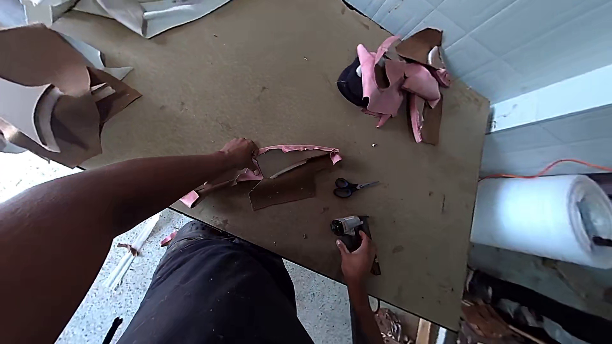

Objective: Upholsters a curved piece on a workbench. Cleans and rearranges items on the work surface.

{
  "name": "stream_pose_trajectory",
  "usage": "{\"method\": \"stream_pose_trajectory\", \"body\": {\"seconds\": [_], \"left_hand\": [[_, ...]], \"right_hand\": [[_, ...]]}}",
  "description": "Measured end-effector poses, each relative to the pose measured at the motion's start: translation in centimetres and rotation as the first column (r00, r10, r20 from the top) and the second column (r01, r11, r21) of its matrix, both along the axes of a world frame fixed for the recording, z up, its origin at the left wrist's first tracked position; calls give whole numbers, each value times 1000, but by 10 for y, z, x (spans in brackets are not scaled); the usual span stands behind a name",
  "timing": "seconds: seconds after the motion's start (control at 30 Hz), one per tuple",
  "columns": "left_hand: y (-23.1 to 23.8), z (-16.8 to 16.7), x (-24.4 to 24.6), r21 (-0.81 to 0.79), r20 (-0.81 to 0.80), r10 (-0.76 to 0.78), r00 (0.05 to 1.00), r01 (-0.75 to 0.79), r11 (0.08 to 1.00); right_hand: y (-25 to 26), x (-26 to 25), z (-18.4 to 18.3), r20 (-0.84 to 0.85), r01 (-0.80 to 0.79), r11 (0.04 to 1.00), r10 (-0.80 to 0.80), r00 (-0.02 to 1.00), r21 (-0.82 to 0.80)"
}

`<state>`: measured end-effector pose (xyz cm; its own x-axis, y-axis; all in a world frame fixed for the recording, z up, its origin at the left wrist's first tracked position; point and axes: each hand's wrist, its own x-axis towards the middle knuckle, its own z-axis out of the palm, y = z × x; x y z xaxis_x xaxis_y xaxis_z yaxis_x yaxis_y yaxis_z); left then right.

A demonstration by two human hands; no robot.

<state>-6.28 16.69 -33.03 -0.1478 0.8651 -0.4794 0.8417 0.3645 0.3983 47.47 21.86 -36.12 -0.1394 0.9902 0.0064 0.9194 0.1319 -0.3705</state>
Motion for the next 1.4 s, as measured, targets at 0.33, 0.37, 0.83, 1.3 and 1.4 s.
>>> {"method": "stream_pose_trajectory", "body": {"seconds": [0.33,0.37,0.83,1.3,1.4], "left_hand": [[-4,-14,-12,61,109,-3,994,-4,998],[-4,-17,-15,67,117,0,993,-8,998],[-8,-18,-22,101,234,16,972,-41,994],[-11,-18,-23,112,230,41,972,-68,991],[-28,-11,-30,155,273,31,962,-76,985]], "right_hand": [[-58,-172,104,-260,14,897,-142,955,-441],[-70,-203,113,-336,-75,875,-104,936,-479],[-93,-341,109,92,-139,868,207,974,-477],[-101,-310,109,-11,-184,861,203,979,-474],[-90,-238,99,64,-96,955,118,991,-281]]}}
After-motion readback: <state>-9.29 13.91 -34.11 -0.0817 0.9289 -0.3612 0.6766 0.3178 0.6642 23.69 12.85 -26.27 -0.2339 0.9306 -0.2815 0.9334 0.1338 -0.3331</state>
